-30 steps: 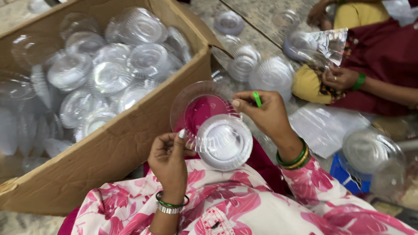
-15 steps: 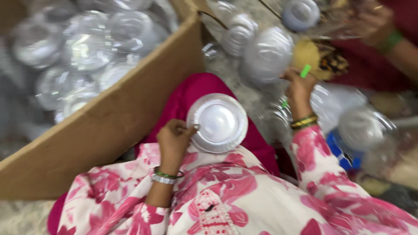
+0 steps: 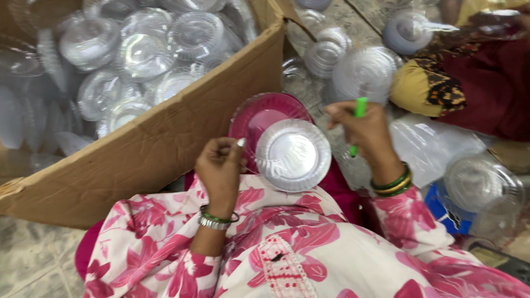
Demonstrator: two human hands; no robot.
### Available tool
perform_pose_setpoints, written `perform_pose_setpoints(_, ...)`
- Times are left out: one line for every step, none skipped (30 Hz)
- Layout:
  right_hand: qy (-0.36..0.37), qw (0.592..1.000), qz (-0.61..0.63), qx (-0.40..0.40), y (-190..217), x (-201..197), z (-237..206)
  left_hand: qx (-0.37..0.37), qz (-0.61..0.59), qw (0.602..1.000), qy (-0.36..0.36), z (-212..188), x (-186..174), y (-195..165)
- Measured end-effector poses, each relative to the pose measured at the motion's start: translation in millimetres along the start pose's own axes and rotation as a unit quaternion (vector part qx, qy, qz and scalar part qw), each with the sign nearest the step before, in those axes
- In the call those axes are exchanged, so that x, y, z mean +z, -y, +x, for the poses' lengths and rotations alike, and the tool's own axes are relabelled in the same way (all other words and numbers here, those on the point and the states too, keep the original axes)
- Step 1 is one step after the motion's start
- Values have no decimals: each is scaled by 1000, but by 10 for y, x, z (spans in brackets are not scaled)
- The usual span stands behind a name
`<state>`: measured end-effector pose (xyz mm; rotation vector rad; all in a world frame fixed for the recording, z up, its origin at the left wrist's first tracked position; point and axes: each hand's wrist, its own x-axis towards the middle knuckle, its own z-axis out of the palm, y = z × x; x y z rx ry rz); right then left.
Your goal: The person sits on the floor and uses a green utility knife to trim the edges of clear plastic plates taken from a cardboard box. Each plate is held in one hand while the other hand guides the knife around the rim, then the trimmed plate is set aside.
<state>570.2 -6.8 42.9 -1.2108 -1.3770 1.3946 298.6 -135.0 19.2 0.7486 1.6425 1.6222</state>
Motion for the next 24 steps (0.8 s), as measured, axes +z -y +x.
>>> perform_pose_setpoints(36, 999, -21, -11, 43, 79, -79, 6, -26, 1000, 3, -16, -3, -36)
perform_pose_setpoints(43, 998, -36, -5, 87, 163, -120, 9, -29, 1000, 0, -32, 2, -72)
perform_pose_setpoints(50, 998, -48, -2, 133, 234, -139, 14, -31, 999, -4, -49, -2, -110)
perform_pose_setpoints(59, 996, -60, 0, 180, 280, -151, 21, -34, 999, -9, -59, -2, -147)
perform_pose_setpoints(75, 997, -28, -21, 221, 315, -159, 26, -43, 999, -5, -63, 2, -183)
perform_pose_setpoints(93, 995, 5, -40, 254, 347, -168, 30, -51, 998, -2, -79, 0, -215)
perform_pose_setpoints(110, 992, 37, -56, 286, 364, -179, 31, -60, 998, 1, -93, 5, -245)
perform_pose_setpoints(102, 993, 20, -50, 311, 366, -198, 32, -58, 998, 1, -110, 9, -271)
perform_pose_setpoints(93, 995, 3, -44, 326, 355, -212, 33, -57, 998, 1, -128, 10, -288)
perform_pose_setpoints(84, 996, -13, -38, 334, 344, -214, 35, -56, 998, 1, -132, 16, -298)
perform_pose_setpoints(78, 996, -17, -29, 332, 333, -219, 36, -59, 998, 2, -135, 24, -298)
perform_pose_setpoints(72, 997, -21, -19, 323, 321, -223, 37, -61, 997, 2, -137, 30, -289)
perform_pose_setpoints(66, 997, -24, -9, 306, 305, -225, 37, -64, 997, 3, -136, 33, -270)
perform_pose_setpoints(65, 998, -25, -6, 277, 283, -221, 40, -64, 997, 7, -133, 31, -238)
perform_pose_setpoints(64, 998, -25, -2, 235, 254, -214, 43, -64, 997, 10, -126, 27, -190)
perform_pose_setpoints(63, 998, -26, 2, 177, 223, -200, 46, -63, 997, 12, -117, 17, -124)
perform_pose_setpoints(58, 998, -35, -3, 110, 175, -193, 57, -56, 997, 21, -110, 16, -34)
perform_pose_setpoints(55, 998, -44, -9, 45, 110, -186, 70, -49, 996, 27, -91, 26, 77)
perform_pose_setpoints(60, 997, -47, -21, -14, 94, -142, 90, -36, 995, 25, -31, -4, 185)
perform_pose_setpoints(9, 990, -138, 4, -31, 63, -144, 105, -76, 991, 36, 37, 30, 296)
perform_pose_setpoints(-14, 987, -160, 8, 5, 70, -96, 56, -47, 997, 20, 59, 84, 396)
perform_pose_setpoints(-17, 994, -104, -2, 62, 146, -37, 76, -21, 997, 26, 75, 110, 466)
perform_pose_setpoints(-52, 995, -70, 46, 179, 188, -31, 96, 4, 995, 27, 100, 141, 505)
perform_pose_setpoints(-7, 999, -52, 15, 233, 98, -636, 114, 28, 993, 28, 155, 174, 522)
